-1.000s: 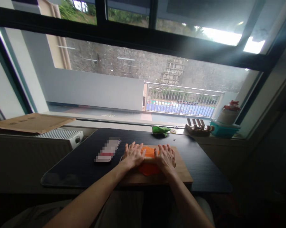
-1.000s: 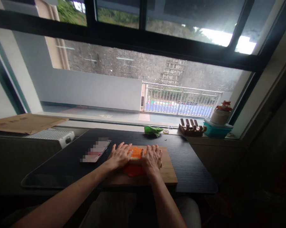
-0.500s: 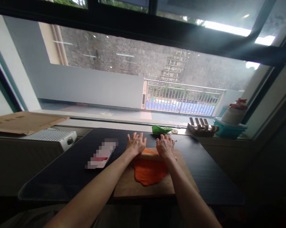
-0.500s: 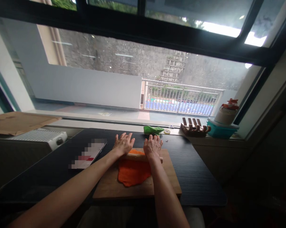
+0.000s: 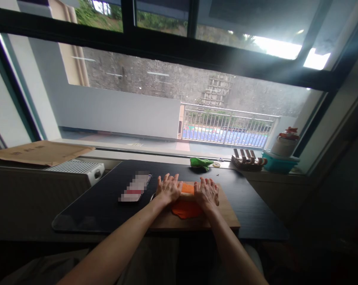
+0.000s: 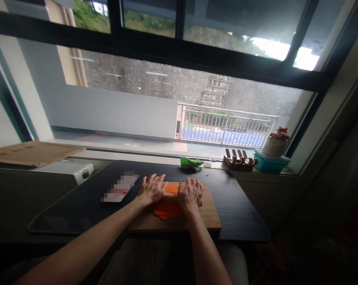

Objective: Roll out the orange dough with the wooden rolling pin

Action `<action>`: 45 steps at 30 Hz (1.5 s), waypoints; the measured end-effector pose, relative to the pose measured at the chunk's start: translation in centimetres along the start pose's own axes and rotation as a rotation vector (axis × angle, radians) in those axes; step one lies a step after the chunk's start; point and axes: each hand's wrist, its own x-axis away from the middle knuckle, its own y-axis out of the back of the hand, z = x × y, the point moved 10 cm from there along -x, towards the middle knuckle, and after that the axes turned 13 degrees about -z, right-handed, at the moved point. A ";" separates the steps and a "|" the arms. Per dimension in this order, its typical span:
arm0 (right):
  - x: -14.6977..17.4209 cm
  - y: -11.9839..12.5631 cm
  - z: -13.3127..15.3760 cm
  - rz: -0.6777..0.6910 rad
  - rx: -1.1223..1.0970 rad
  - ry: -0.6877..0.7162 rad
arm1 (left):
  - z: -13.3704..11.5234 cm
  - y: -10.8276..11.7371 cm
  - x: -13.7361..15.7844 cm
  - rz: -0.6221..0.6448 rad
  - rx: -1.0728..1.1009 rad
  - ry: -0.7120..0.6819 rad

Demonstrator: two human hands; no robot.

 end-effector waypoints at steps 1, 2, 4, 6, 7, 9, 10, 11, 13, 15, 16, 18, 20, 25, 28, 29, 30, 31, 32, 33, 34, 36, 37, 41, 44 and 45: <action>-0.1 0.0 0.0 -0.003 -0.006 0.001 | 0.0 0.0 -0.2 -0.007 0.004 0.002; -0.4 -0.1 0.0 -0.006 -0.014 0.000 | 0.0 -0.1 -0.4 -0.016 0.010 0.004; -1.2 -0.3 -0.1 -0.013 -0.023 -0.002 | 0.0 -0.4 -1.3 -0.033 0.026 0.007; -2.4 -0.6 -0.2 -0.025 -0.027 -0.013 | 0.0 -0.9 -2.4 -0.036 0.044 0.012; -3.0 -0.9 -0.4 -0.030 -0.028 -0.021 | 0.0 -1.2 -3.1 -0.034 0.054 0.014; -4.4 -1.5 -0.7 -0.037 -0.029 -0.039 | 0.1 -1.9 -4.3 -0.027 0.074 0.026; -5.0 -1.9 -0.9 -0.037 -0.030 -0.048 | 0.2 -2.2 -4.8 -0.026 0.082 0.032; -5.5 -2.3 -1.1 -0.035 -0.030 -0.056 | 0.3 -2.4 -5.3 -0.027 0.086 0.037; -6.3 -2.9 -1.4 -0.024 -0.031 -0.070 | 0.4 -2.7 -6.0 -0.025 0.085 0.043; -6.5 -3.3 -1.5 -0.004 -0.030 -0.079 | 0.5 -3.0 -6.2 -0.014 0.078 0.046; -6.4 -3.4 -1.5 0.009 -0.030 -0.080 | 0.5 -3.0 -6.2 -0.006 0.075 0.048; -5.8 -3.3 -1.4 0.034 -0.028 -0.077 | 0.5 -3.1 -5.7 0.013 0.067 0.051; -4.8 -2.8 -1.1 0.054 -0.025 -0.070 | 0.4 -2.9 -4.9 0.032 0.056 0.049; -1.1 -0.7 -0.5 0.035 -0.002 -0.005 | -0.1 -1.0 -1.6 0.010 0.037 -0.001; 1.3 1.1 0.0 -0.047 0.024 0.109 | -0.8 0.7 1.1 -0.014 0.034 -0.094; 2.1 1.7 0.1 -0.065 0.027 0.141 | -1.0 1.2 1.9 -0.015 0.041 -0.130; 2.9 2.1 0.1 -0.069 0.028 0.166 | -1.2 1.5 2.7 -0.014 0.050 -0.162; 3.6 2.4 0.0 -0.062 0.028 0.185 | -1.4 1.8 3.3 -0.013 0.060 -0.190; 4.4 2.5 -0.2 -0.048 0.027 0.199 | -1.5 2.0 3.7 -0.014 0.070 -0.214; 5.0 2.6 -0.5 -0.034 0.025 0.209 | -1.8 2.0 3.9 -0.017 0.078 -0.232; 5.6 2.7 -0.7 -0.024 0.024 0.218 | -2.0 2.0 3.9 -0.024 0.082 -0.244; 6.6 2.8 -1.4 -0.023 0.027 0.231 | -2.7 1.5 3.2 -0.036 0.083 -0.254; 6.8 2.7 -1.7 -0.025 0.032 0.234 | -3.2 1.1 2.6 -0.040 0.084 -0.256; 6.3 2.0 -3.3 -0.036 0.062 0.173 | -5.4 -1.3 -1.3 -0.022 0.104 -0.245; 4.9 1.6 -4.1 -0.035 0.044 0.125 | -5.8 -3.7 -4.5 0.069 0.104 -0.157; 4.5 1.5 -4.2 -0.032 0.031 0.122 | -5.8 -4.4 -5.2 0.110 0.096 -0.129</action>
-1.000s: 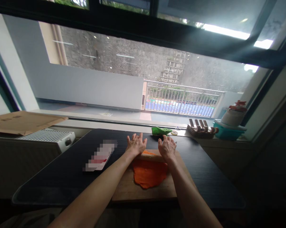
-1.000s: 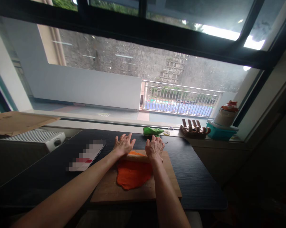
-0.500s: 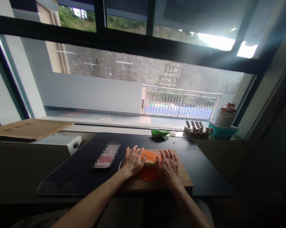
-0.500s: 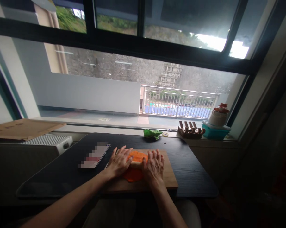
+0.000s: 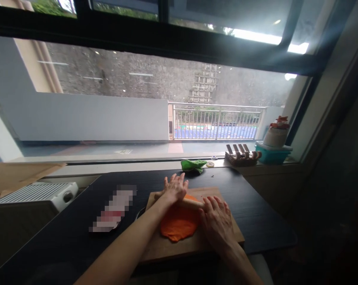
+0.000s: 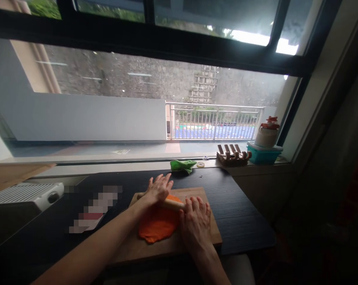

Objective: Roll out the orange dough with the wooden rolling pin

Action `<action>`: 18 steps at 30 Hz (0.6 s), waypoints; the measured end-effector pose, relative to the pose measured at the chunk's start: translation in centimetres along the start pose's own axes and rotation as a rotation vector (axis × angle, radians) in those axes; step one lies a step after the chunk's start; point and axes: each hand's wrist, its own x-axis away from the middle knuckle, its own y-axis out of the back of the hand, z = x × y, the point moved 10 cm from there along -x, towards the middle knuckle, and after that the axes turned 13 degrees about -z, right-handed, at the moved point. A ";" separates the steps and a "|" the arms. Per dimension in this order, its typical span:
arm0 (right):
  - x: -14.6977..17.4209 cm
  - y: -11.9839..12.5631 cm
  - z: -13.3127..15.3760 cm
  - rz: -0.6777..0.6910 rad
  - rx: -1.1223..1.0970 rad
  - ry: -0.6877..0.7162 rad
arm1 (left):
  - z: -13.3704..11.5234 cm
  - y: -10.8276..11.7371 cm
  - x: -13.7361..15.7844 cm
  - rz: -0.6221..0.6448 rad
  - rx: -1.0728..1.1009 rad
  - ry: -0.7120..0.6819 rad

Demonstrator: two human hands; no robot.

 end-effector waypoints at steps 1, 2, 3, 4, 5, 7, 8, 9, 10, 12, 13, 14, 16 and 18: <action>-0.3 0.0 -0.1 0.002 -0.013 0.000 | 0.1 -0.5 -0.5 0.037 -0.008 0.017; -0.5 0.0 -0.2 0.002 -0.025 0.002 | 0.1 -0.8 -0.8 0.064 -0.017 0.020; -0.4 0.1 -0.2 0.001 -0.036 0.006 | 0.1 -0.8 -0.8 0.078 -0.025 0.016; -0.3 0.3 -0.1 -0.001 -0.045 0.011 | 0.1 -0.7 -0.5 0.080 -0.030 0.014; 0.1 0.5 0.0 -0.004 -0.053 0.021 | 0.1 -0.4 -0.1 0.067 -0.031 0.014; 1.3 1.0 0.8 -0.005 -0.068 0.057 | 0.4 0.7 1.5 0.018 -0.029 0.010; 2.0 1.3 1.4 0.000 -0.079 0.086 | 0.6 1.3 2.6 -0.012 -0.025 0.003; 2.7 1.5 2.0 0.005 -0.088 0.109 | 0.8 1.9 3.7 -0.039 -0.020 -0.018; 3.2 1.6 2.5 0.011 -0.095 0.123 | 1.0 2.6 4.8 -0.068 -0.012 -0.041; 3.7 1.6 3.4 0.028 -0.110 0.122 | 1.7 3.8 7.1 -0.113 0.016 -0.086; 3.4 1.3 3.7 0.042 -0.117 0.111 | 2.2 4.3 8.1 -0.127 0.029 -0.095; 2.8 0.9 3.9 0.061 -0.124 0.098 | 2.8 4.7 9.1 -0.131 0.036 -0.096; 0.8 -0.5 4.3 0.120 -0.144 0.081 | 3.8 5.7 10.7 -0.179 0.023 -0.106; -2.2 -2.2 4.6 0.179 -0.160 0.060 | 4.2 6.8 11.9 -0.268 -0.015 -0.142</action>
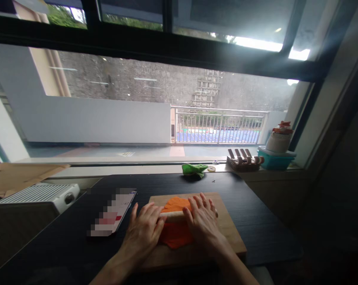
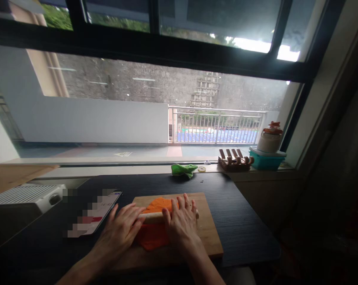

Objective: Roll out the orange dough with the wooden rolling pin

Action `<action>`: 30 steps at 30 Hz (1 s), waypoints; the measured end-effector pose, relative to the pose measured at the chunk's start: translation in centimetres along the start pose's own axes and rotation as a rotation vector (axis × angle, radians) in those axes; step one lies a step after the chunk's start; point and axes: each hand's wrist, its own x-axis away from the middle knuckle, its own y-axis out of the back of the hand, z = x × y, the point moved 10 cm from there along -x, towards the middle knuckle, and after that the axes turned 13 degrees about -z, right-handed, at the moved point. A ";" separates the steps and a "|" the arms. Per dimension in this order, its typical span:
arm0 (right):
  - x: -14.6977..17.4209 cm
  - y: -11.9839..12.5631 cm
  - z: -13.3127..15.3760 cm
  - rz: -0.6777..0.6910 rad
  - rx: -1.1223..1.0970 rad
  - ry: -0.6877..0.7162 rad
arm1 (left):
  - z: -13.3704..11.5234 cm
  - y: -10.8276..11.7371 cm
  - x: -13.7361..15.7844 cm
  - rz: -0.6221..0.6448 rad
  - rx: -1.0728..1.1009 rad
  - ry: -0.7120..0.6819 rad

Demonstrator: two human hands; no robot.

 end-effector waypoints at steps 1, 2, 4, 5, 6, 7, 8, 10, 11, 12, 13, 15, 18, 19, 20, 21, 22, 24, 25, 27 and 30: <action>-1.8 -0.6 0.1 0.026 -0.010 -0.004 | -0.1 0.6 0.3 -0.044 -0.018 -0.023; -3.5 -1.2 0.3 0.044 -0.015 -0.007 | -0.2 1.0 0.6 -0.087 -0.034 -0.043; -6.3 -2.4 1.1 0.083 -0.028 0.007 | -0.2 1.7 1.0 -0.157 -0.058 -0.060; -7.2 -2.9 1.5 0.105 -0.029 0.011 | -0.2 1.9 1.2 -0.183 -0.067 -0.059; -7.6 -3.4 1.8 0.126 -0.031 0.018 | -0.2 2.2 1.5 -0.206 -0.075 -0.053; -7.6 -3.6 2.0 0.139 -0.034 0.028 | -0.2 2.4 1.8 -0.223 -0.081 -0.044; -7.3 -3.6 2.1 0.146 -0.041 0.046 | -0.2 2.7 2.2 -0.234 -0.080 -0.036; -5.7 -3.1 2.1 0.136 -0.065 0.109 | -0.5 3.3 3.1 -0.248 -0.060 -0.024; -4.7 -2.7 2.0 0.125 -0.078 0.148 | -0.8 3.6 3.6 -0.251 -0.042 -0.027; -3.9 -2.2 1.9 0.107 -0.083 0.184 | -1.2 3.9 4.0 -0.252 -0.021 -0.034; -3.3 -1.6 1.8 0.078 -0.085 0.218 | -1.5 4.1 4.4 -0.255 -0.003 -0.038; -3.3 -1.4 1.9 0.049 -0.095 0.250 | -1.6 4.5 4.7 -0.275 0.019 -0.023; -6.0 -3.3 3.2 0.093 -0.097 0.205 | -0.5 4.8 4.5 -0.321 0.013 0.039; -7.3 -4.3 3.9 0.115 -0.080 0.181 | 0.0 4.8 4.4 -0.333 0.008 0.053; -8.5 -5.3 4.7 0.147 -0.067 0.165 | 0.4 4.8 4.3 -0.342 0.003 0.061; -9.5 -6.1 5.6 0.162 -0.063 0.156 | 0.7 4.8 4.2 -0.350 0.000 0.065; -10.3 -6.7 6.3 0.172 -0.061 0.154 | 1.0 4.8 4.2 -0.357 -0.003 0.068; -10.6 -7.1 6.8 0.186 -0.065 0.160 | 1.1 4.9 4.3 -0.372 0.000 0.072; -10.1 -6.9 6.6 0.192 -0.072 0.167 | 0.8 5.0 4.5 -0.379 0.007 0.072; -8.2 -6.0 5.4 0.206 -0.100 0.184 | -0.2 5.1 4.7 -0.385 0.042 0.063; -5.1 -3.9 3.1 0.214 -0.155 0.227 | -2.1 5.3 4.9 -0.387 0.140 0.061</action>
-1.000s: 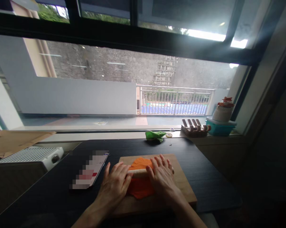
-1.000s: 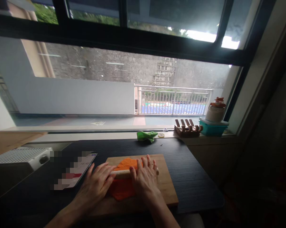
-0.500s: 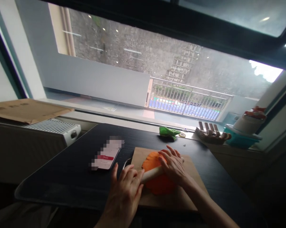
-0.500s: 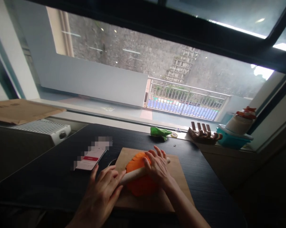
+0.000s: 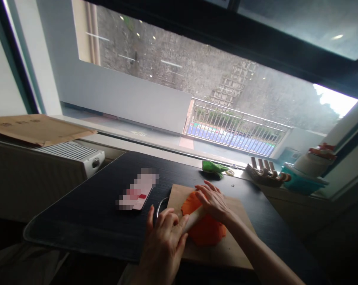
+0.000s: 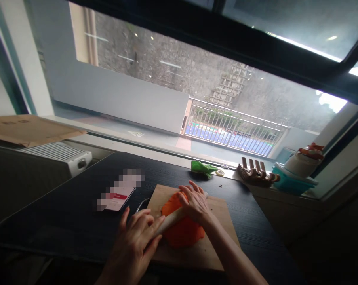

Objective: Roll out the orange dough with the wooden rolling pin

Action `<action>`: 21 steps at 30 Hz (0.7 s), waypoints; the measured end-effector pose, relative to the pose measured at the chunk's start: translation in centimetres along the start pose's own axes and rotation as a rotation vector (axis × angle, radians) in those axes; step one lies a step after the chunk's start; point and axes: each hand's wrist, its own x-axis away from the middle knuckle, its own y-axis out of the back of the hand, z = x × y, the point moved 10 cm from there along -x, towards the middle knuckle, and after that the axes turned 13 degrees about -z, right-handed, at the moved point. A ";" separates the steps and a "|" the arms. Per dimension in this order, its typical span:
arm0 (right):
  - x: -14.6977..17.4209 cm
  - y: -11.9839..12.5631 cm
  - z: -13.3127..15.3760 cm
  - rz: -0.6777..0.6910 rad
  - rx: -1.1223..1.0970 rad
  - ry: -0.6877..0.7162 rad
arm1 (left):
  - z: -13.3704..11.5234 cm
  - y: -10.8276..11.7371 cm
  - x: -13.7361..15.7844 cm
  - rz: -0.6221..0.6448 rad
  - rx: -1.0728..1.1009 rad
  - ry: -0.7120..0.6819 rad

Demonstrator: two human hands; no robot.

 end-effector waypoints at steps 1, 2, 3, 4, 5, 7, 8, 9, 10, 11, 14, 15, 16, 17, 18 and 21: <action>0.8 0.5 -0.2 -0.005 -0.002 0.017 | -0.4 0.0 0.0 0.001 0.027 0.014; 1.0 0.7 -0.3 -0.014 0.001 0.023 | -0.5 0.0 0.0 0.001 0.044 0.030; 0.8 0.8 -0.3 -0.026 0.009 0.024 | -0.3 0.0 0.0 0.000 0.047 0.046; 0.1 0.6 0.0 -0.034 0.020 0.021 | 0.0 0.0 0.0 0.004 0.037 0.057; -1.1 0.1 0.4 -0.037 0.034 0.010 | 0.5 0.0 0.0 0.006 0.020 0.063; -4.0 -1.5 1.7 -0.021 0.064 -0.002 | 1.8 0.2 0.0 0.006 -0.026 0.065; -5.5 -2.4 2.4 -0.007 0.083 -0.022 | 2.5 0.4 0.0 0.007 -0.049 0.063; -6.9 -3.2 3.3 -0.004 0.085 -0.015 | 3.1 0.6 0.0 0.006 -0.070 0.064; -8.1 -3.8 4.1 0.002 0.085 -0.006 | 3.7 0.9 0.0 0.002 -0.088 0.070; -9.0 -4.3 4.8 0.008 0.084 0.004 | 4.1 1.1 0.0 0.002 -0.103 0.078; -9.4 -4.7 5.4 0.022 0.081 0.023 | 4.2 1.5 0.1 -0.003 -0.102 0.086; -8.8 -4.4 5.0 0.025 0.080 0.019 | 3.9 1.6 0.2 -0.008 -0.085 0.086; -7.9 -4.0 4.4 0.027 0.078 0.011 | 3.4 1.6 0.3 -0.012 -0.062 0.086; -6.7 -3.5 3.6 0.026 0.075 0.002 | 2.8 1.7 0.3 -0.017 -0.035 0.090; -5.4 -2.9 2.7 0.025 0.069 -0.002 | 2.3 1.7 0.3 -0.020 -0.003 0.098; -1.7 -0.7 0.9 -0.028 0.050 0.037 | 0.6 1.7 0.4 -0.011 0.093 0.107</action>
